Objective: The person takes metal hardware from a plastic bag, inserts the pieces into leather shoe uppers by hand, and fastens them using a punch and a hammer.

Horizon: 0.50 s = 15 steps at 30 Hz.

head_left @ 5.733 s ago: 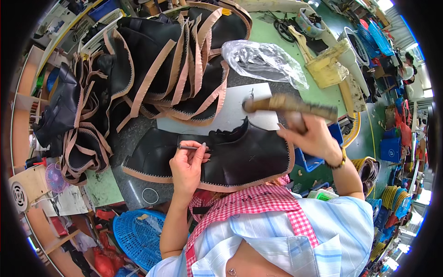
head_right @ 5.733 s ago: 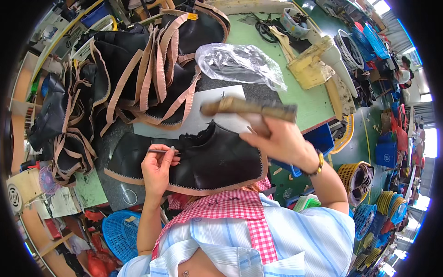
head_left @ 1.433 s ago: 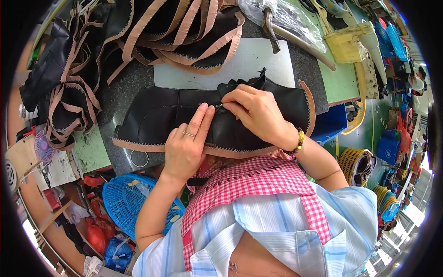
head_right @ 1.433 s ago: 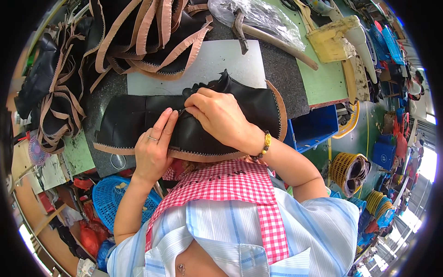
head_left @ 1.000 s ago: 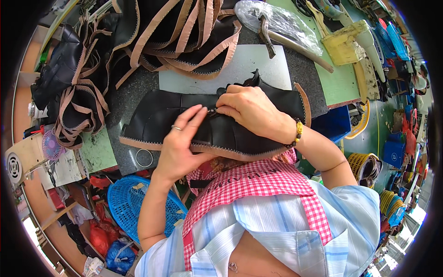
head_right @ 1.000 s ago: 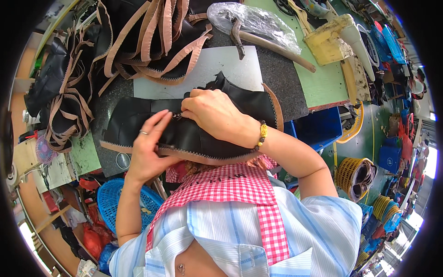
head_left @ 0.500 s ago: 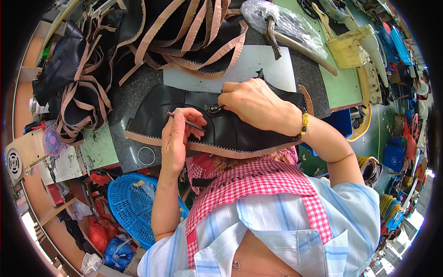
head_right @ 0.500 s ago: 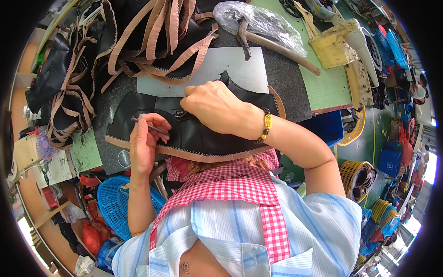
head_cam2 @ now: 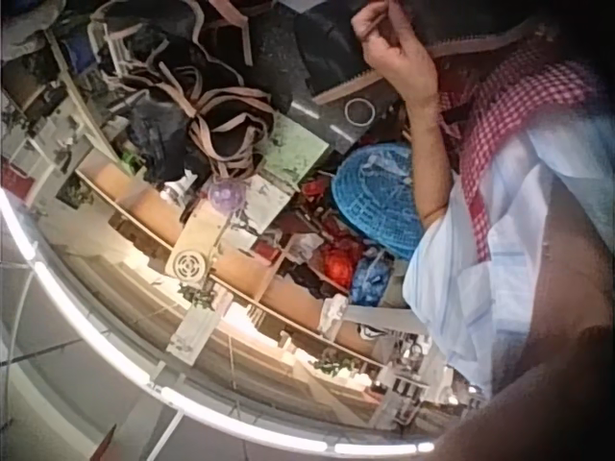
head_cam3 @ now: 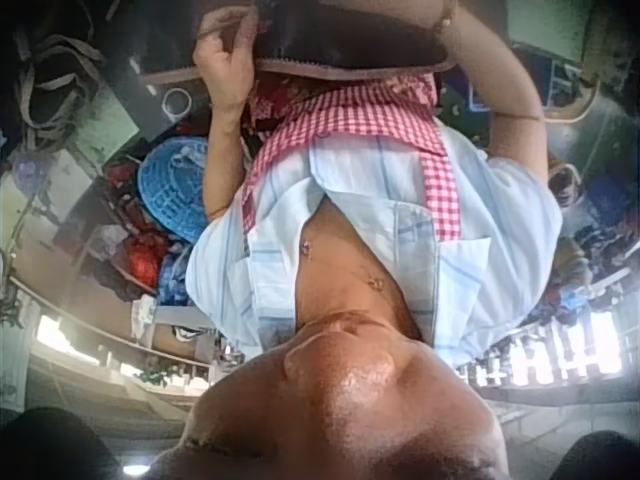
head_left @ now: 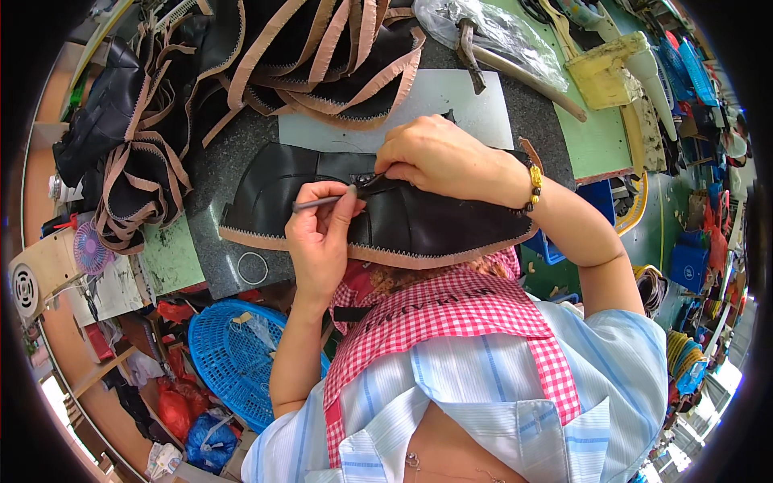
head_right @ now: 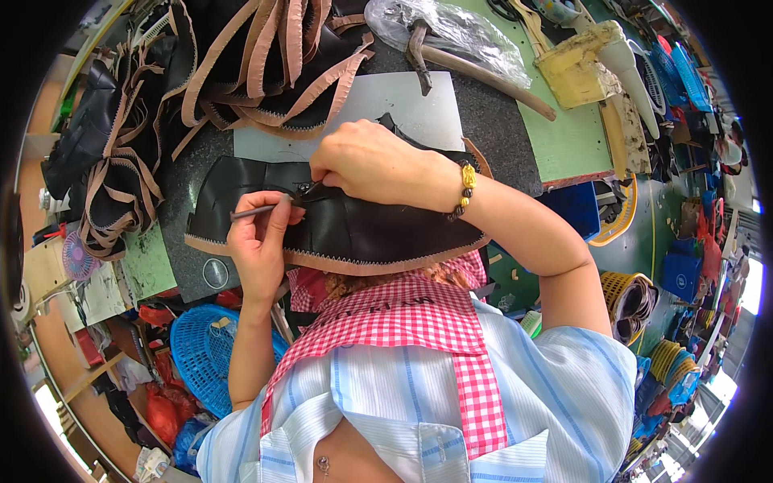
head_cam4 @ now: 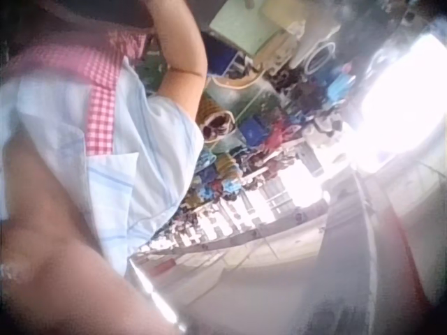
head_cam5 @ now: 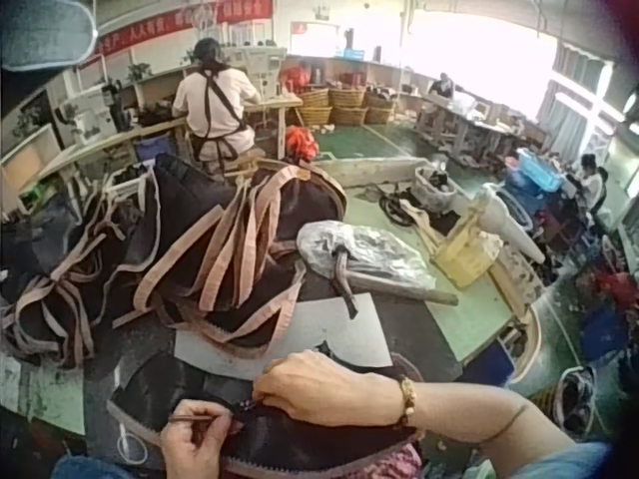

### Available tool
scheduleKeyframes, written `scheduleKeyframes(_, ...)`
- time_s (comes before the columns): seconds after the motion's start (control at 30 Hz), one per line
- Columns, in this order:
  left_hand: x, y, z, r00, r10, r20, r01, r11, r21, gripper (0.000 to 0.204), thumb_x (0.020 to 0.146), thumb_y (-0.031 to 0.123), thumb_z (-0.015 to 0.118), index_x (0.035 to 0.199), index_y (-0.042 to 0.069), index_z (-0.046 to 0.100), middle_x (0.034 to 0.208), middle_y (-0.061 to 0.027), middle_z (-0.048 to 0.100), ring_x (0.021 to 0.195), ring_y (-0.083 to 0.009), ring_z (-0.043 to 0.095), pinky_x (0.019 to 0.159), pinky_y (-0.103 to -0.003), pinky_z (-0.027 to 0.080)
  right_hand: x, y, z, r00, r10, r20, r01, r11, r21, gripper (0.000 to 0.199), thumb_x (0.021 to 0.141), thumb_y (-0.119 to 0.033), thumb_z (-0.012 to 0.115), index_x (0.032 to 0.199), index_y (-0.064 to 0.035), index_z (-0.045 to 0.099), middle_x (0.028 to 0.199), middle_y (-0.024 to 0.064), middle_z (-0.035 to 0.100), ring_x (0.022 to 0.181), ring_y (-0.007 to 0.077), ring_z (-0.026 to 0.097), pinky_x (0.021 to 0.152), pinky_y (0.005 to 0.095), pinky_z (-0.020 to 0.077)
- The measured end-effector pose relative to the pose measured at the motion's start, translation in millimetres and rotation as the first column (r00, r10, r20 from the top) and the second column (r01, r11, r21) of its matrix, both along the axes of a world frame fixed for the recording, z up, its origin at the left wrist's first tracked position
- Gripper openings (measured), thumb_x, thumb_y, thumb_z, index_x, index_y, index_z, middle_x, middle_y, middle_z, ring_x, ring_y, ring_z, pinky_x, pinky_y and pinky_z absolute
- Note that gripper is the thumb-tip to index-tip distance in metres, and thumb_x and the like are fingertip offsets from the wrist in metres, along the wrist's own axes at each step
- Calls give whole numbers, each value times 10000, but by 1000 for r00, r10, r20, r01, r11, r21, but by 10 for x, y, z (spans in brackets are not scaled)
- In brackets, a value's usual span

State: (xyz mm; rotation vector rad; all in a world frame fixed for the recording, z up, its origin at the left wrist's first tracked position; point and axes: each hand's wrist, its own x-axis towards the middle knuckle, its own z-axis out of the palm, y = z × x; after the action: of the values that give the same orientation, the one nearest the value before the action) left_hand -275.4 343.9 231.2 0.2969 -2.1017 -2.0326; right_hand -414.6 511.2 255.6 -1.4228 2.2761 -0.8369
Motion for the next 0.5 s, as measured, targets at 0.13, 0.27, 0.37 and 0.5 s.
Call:
scheduleKeyframes(0.13,15,-69,-34,997,0,79,-2,1000,27,116,973,96,586,1006,-10,553,873,-73,663,821,-103,653,770,-233,530,-71,-86,64,995,22,97,-13,996,-93,120,790,-71,669,891,-15,700,829,136,686,820,321,659,743,399,520)
scheduleKeyframes(0.27,7,-77,-71,994,-1,105,-5,998,63,116,982,104,570,1010,-5,543,918,-83,664,841,-114,659,775,-238,532,-86,-179,95,996,83,42,-81,995,-56,123,803,-102,656,871,-11,702,800,149,682,808,326,661,744,405,518)
scheduleKeyframes(0.37,-9,-64,-92,997,8,79,-16,995,99,124,986,113,565,1015,-6,540,953,-90,660,856,-123,663,776,-239,533,-57,-283,70,996,87,2,-87,996,25,144,814,-141,651,849,-8,694,792,161,677,804,335,659,749,414,515)
scheduleKeyframes(0.5,11,-71,-107,997,18,74,-28,991,128,131,989,118,560,1022,-6,533,980,-93,655,855,-128,664,772,-239,534,-49,-322,112,994,92,58,-98,991,92,183,819,-183,654,829,-2,680,790,172,672,801,347,655,757,423,511)
